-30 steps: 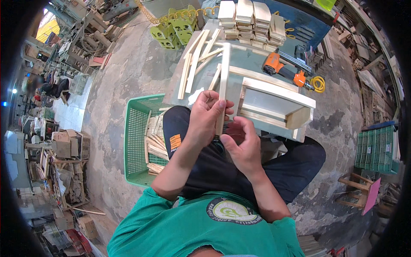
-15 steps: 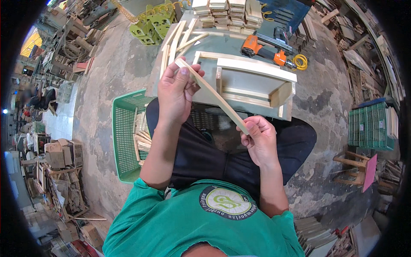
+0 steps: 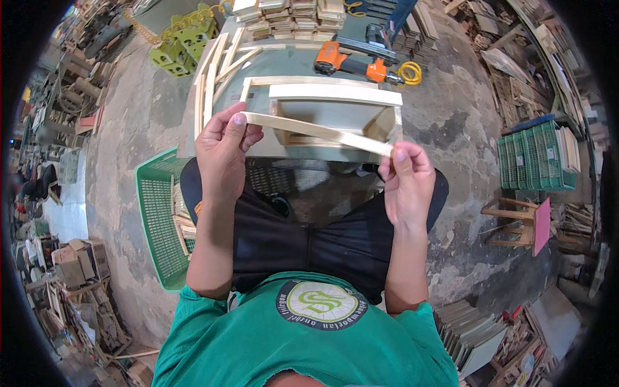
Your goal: Assemble wooden frames by applying glue to the joints and securing them with a pneumatic nail gun.
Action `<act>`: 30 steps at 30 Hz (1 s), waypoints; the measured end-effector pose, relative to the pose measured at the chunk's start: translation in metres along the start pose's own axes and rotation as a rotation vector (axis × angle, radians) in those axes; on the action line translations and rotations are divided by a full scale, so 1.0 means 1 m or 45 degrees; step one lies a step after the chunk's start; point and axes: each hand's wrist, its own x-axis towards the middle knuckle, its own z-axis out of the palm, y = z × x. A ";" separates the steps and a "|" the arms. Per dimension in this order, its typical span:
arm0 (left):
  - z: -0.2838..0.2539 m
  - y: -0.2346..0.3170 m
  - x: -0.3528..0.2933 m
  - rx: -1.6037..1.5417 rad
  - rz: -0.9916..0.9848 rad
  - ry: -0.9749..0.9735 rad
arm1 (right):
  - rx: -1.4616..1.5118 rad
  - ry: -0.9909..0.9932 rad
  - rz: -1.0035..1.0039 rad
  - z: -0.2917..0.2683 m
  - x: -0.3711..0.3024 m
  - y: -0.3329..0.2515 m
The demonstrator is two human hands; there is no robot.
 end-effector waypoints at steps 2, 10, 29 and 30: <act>0.009 0.002 0.001 -0.027 -0.010 -0.029 | -0.095 0.070 -0.065 0.003 0.016 -0.012; 0.021 0.002 0.010 0.339 0.046 -0.058 | -0.943 0.149 -0.166 -0.003 0.063 -0.043; 0.017 -0.011 0.022 0.698 -0.007 0.027 | -1.189 0.126 -0.210 -0.016 0.076 -0.031; 0.021 -0.011 0.022 0.753 -0.032 0.017 | -1.176 0.138 -0.217 -0.016 0.074 -0.033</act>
